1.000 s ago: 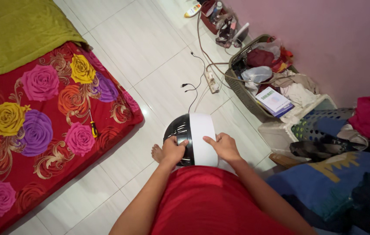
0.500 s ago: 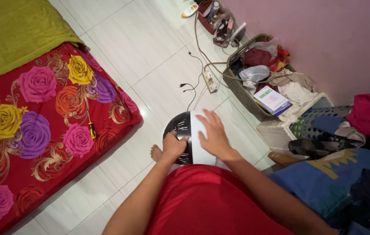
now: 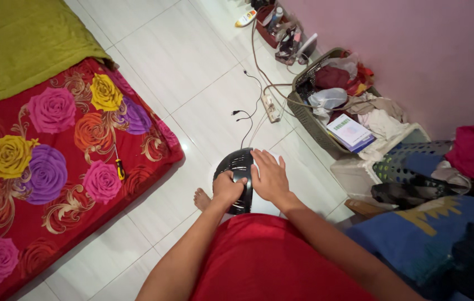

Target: The person kneels on the bedroom floor and uses a screwdriver to unscrew the rear grille of a pedestal fan, removes the front cover and blade assembly, then repositions the fan and tightens the screws to reattach the grille.

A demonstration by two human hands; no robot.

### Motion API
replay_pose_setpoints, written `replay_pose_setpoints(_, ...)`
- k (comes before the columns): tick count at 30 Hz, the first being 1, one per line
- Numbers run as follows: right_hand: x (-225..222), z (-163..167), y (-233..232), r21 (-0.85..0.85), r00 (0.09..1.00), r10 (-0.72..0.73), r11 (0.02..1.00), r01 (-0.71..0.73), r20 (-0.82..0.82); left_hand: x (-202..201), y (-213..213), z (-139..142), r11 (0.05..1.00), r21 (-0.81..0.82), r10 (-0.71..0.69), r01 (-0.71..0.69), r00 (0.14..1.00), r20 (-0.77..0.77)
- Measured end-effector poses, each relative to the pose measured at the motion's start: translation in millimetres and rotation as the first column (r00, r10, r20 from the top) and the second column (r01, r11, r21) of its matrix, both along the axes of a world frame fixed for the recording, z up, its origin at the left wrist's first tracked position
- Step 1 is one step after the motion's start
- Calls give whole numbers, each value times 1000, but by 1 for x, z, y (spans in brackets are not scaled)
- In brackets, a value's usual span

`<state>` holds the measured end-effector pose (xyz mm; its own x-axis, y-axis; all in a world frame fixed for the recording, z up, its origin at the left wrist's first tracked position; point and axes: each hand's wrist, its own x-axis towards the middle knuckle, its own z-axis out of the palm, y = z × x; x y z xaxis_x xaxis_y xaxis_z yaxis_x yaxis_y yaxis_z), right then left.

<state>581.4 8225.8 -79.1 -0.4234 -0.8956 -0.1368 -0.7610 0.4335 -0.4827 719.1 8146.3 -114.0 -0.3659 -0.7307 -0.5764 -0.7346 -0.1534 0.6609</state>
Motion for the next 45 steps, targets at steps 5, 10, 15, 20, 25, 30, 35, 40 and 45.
replay_pose_setpoints(5,-4,-1,4,-7,1000,-1,1000,1,14,-3,0,0,999,42,-2,2,1000,-10)
replay_pose_setpoints(10,-8,4,7,-9,1000,4,1000,-3,31,-5,3,5,1000,27,-10,10,1000,19)
replay_pose_setpoints(15,-11,2,10,144,993,-105,985,97,49,-7,8,13,999,29,35,-35,999,13)
replay_pose_setpoints(20,-19,-7,18,52,993,-79,996,75,84,-7,13,16,998,48,41,-41,999,5)
replay_pose_setpoints(25,-30,-10,21,55,992,-45,998,38,121,-9,20,17,995,55,85,-82,995,-53)
replay_pose_setpoints(30,-57,-14,24,-73,997,26,997,-21,70,-37,30,12,998,26,65,-63,992,-110)
replay_pose_setpoints(35,-115,-15,49,-109,995,95,990,-90,40,-95,65,-4,999,-15,24,-29,961,-275)
replay_pose_setpoints(40,-175,0,85,-10,997,12,1000,-13,-78,-175,85,-26,995,-42,-104,95,916,-388)
replay_pose_setpoints(45,-222,-18,90,71,988,-139,987,143,-64,-247,68,-19,992,50,-96,114,955,-280)
